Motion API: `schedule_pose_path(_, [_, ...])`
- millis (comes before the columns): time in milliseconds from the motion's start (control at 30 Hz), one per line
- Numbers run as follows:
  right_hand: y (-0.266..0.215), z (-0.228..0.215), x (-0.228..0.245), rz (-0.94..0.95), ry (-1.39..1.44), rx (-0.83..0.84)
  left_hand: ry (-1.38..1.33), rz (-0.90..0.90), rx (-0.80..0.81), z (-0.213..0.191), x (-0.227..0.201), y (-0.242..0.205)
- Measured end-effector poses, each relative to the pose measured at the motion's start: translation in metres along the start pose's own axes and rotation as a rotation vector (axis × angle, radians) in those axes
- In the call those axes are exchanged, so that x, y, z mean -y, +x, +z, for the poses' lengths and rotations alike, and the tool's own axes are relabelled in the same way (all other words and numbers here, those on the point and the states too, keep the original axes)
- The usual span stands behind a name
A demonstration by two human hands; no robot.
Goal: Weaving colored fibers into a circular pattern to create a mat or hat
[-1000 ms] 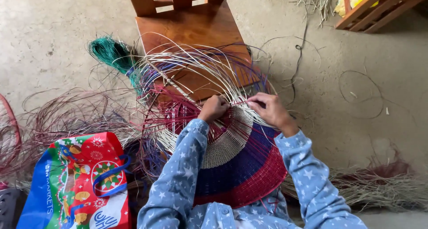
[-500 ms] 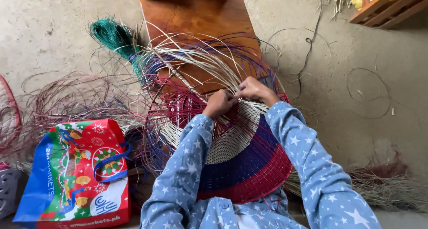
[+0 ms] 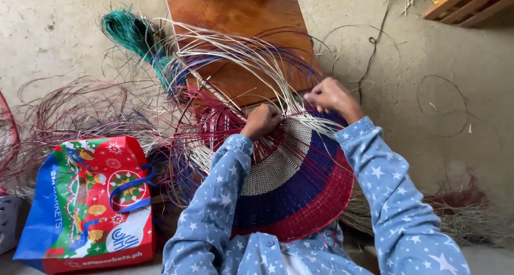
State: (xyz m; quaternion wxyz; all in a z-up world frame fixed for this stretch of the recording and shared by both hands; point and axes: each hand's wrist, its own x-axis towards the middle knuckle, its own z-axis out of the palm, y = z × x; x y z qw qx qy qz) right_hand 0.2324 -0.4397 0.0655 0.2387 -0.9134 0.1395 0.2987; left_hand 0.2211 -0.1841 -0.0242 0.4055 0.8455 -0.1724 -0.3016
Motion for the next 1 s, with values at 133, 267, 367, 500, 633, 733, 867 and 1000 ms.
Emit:
schedule_pose_path(133, [0.032, 0.037, -0.021, -0.022, -0.041, 0.156, -0.027, -0.031, -0.007, -0.002, -0.010, -0.006])
schedule_pose_path(267, [0.038, 0.025, -0.017, -0.253, 0.304, 0.038, -0.010, -0.017, 0.002, -0.005, -0.011, -0.007])
schedule_pose_path(367, [0.020, -0.016, -0.007, -0.228, 0.512, -0.213, -0.033, -0.013, -0.001, -0.015, -0.017, -0.012])
schedule_pose_path(500, [-0.012, -0.045, 0.006, -0.104, 0.594, -0.337, -0.021, -0.046, -0.014, -0.005, -0.010, -0.006])
schedule_pose_path(633, [0.010, 0.004, -0.018, -0.048, 0.240, 0.099, -0.016, -0.041, -0.014, 0.009, 0.000, 0.003])
schedule_pose_path(733, [0.036, 0.026, -0.035, -0.126, 0.212, 0.105, 0.028, -0.052, -0.016, 0.005, -0.003, 0.005])
schedule_pose_path(867, [0.044, 0.008, -0.041, -0.130, 0.488, -0.254, 0.005, -0.066, -0.006, 0.008, 0.000, 0.006])
schedule_pose_path(1000, [0.039, -0.015, -0.032, -0.136, 0.349, -0.245, -0.009, -0.100, -0.001, 0.014, 0.004, 0.013])
